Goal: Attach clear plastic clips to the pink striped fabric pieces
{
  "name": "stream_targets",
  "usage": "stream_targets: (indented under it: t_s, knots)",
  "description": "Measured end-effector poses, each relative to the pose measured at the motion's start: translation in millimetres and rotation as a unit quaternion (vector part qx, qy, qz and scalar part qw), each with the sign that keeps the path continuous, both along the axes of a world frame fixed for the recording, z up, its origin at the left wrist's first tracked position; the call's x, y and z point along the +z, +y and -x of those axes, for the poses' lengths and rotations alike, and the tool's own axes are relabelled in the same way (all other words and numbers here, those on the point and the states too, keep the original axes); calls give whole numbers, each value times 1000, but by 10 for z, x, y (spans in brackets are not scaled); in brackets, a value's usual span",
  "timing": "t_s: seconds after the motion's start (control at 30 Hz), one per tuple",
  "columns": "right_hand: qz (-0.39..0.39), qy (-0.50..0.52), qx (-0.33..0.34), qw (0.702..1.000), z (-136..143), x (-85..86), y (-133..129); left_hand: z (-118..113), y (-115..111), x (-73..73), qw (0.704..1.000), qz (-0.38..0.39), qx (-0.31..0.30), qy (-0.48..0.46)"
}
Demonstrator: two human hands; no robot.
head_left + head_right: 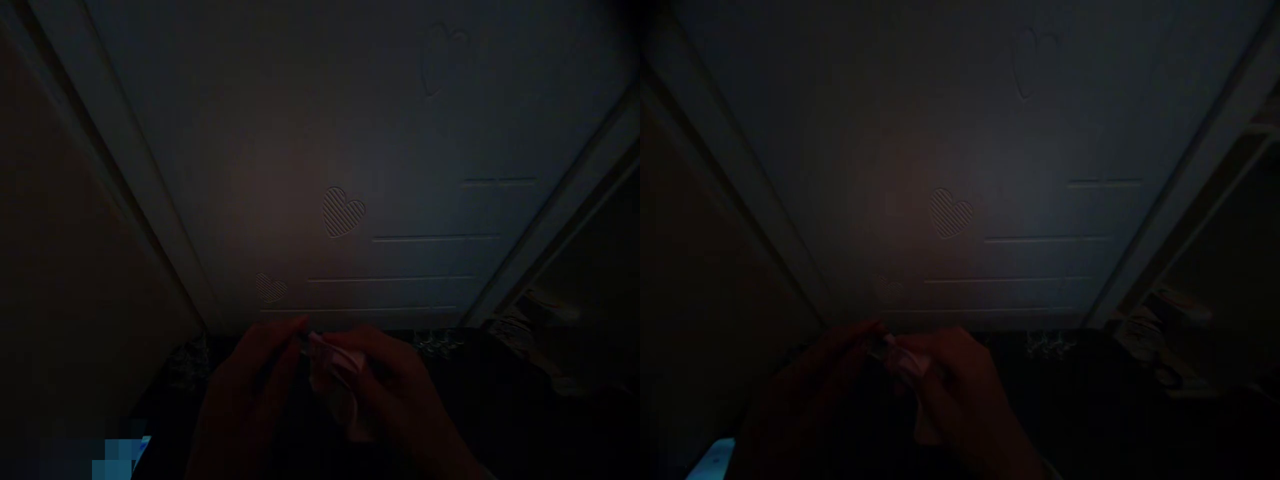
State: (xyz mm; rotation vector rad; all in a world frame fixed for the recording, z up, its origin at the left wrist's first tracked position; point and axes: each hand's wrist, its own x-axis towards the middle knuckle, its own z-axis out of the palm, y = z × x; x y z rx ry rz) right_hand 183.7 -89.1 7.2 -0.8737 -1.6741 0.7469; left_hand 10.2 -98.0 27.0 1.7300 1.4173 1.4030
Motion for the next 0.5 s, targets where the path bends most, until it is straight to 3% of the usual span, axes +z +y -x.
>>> stream_targets:
  t_s: [0.23,0.5]
  knots:
    - [53,15,-41,998,-11,-10,-14,9,-38,22,998,59,10,-30]
    - [79,33,-70,994,-17,19,-6,-16,-65,59,998,50,-7,-41]
